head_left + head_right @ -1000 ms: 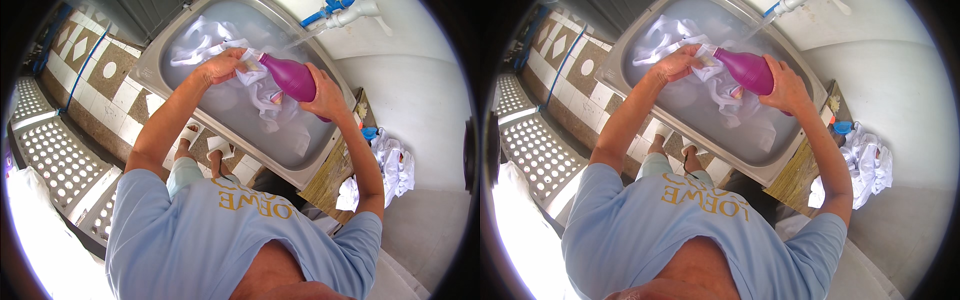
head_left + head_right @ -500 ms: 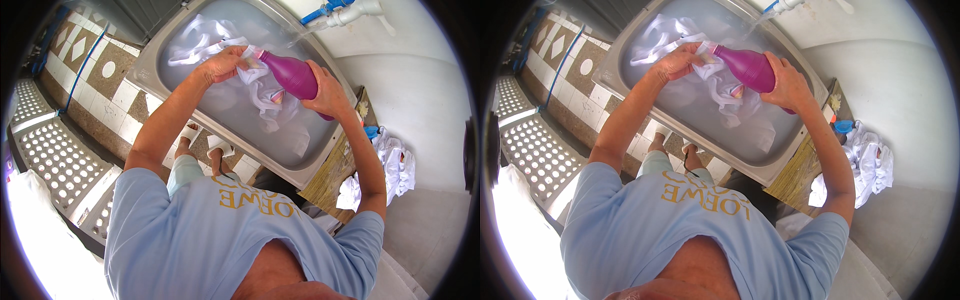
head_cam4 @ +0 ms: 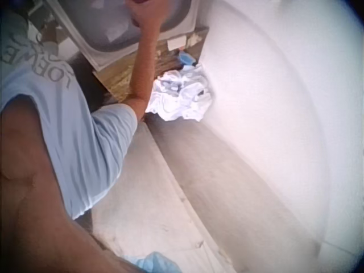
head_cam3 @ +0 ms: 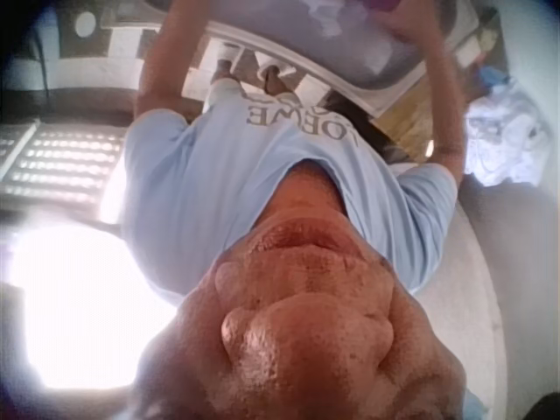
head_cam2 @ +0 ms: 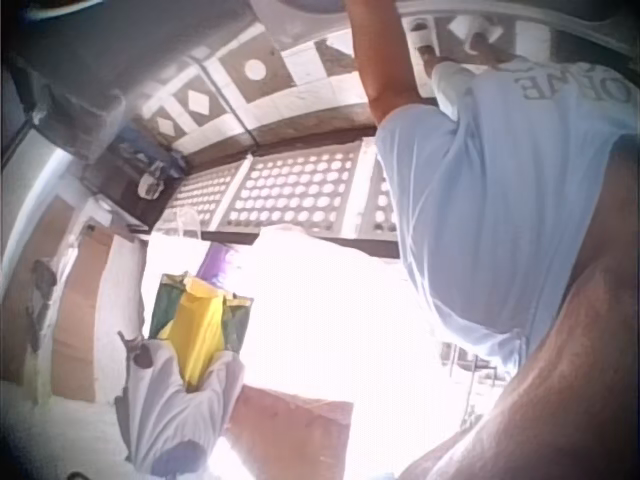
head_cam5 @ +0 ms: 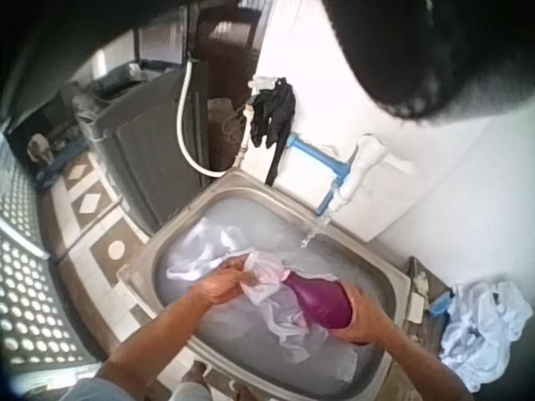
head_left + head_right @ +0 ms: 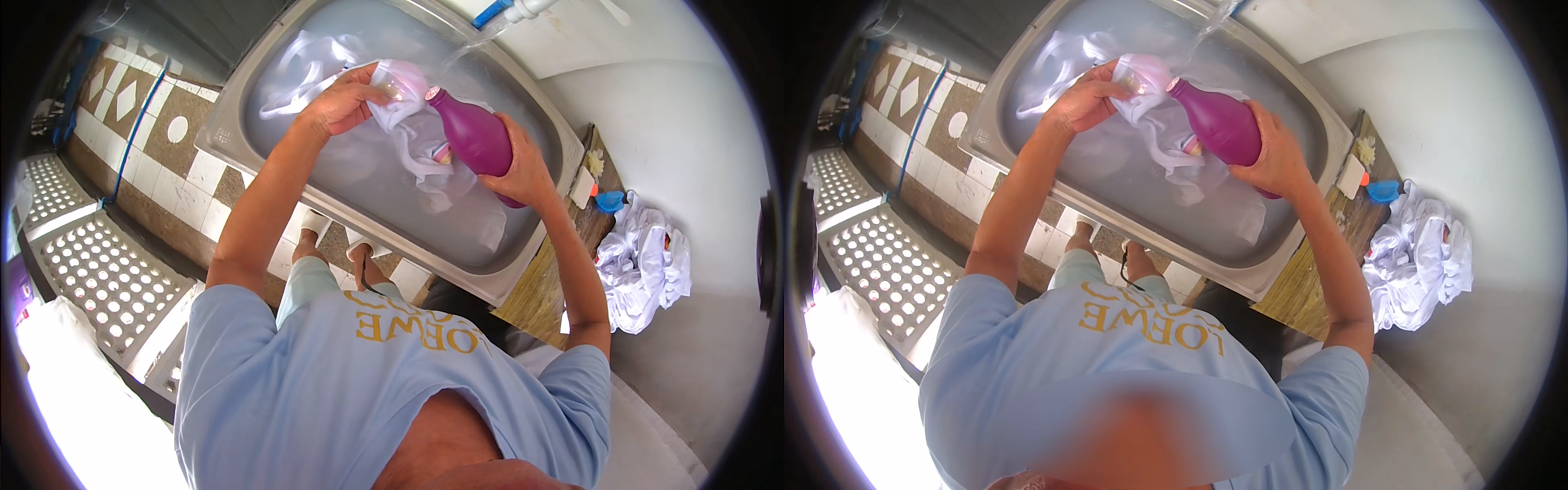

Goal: The person washes white shirts by hand in a sink filled with soapy water, wrings one shirt out, applies liquid from a purple bottle to stains, and repeats the process for multiple shirts.

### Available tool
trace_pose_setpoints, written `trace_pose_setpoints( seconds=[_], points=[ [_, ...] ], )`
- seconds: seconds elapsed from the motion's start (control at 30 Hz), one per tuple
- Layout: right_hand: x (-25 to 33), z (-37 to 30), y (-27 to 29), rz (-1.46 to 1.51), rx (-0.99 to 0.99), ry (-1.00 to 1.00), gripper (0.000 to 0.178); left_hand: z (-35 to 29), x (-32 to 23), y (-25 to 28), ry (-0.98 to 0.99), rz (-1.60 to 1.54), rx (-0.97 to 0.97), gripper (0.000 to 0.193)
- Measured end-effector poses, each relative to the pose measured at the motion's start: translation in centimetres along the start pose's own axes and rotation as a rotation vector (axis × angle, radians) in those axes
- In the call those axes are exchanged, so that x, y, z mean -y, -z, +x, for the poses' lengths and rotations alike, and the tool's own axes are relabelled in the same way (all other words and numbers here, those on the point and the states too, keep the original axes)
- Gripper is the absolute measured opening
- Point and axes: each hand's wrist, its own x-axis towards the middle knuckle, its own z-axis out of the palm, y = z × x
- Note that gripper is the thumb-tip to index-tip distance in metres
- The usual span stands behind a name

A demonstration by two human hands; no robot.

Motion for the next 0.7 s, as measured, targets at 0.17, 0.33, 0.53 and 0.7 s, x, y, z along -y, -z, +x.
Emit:
trace_pose_setpoints(
  seconds=[0.17, 0.33, 0.53, 0.7],
  points=[
    [-0.8, -3.0, 0.3, 0.289, -0.163, -0.173, 0.094, -0.3, -0.6, 0.3, -0.069, 0.025, 0.030, 0.046],
    [-4.1, -6.3, 4.5, 0.582, -0.526, -0.234, 0.096, -1.2, -2.1, 2.0, -0.258, 0.014, -0.167, 0.049],
    [-10.6, -8.6, 12.6, 0.530, -0.970, -0.344, 0.084, -3.1, -8.4, 3.5, -0.279, 0.180, -0.177, 0.050],
    [-19.7, -8.2, 15.3, 0.430, -1.311, -0.248, 0.074, -3.6, -6.7, 3.6, -0.304, 0.265, -0.288, 0.047]
  ],
)
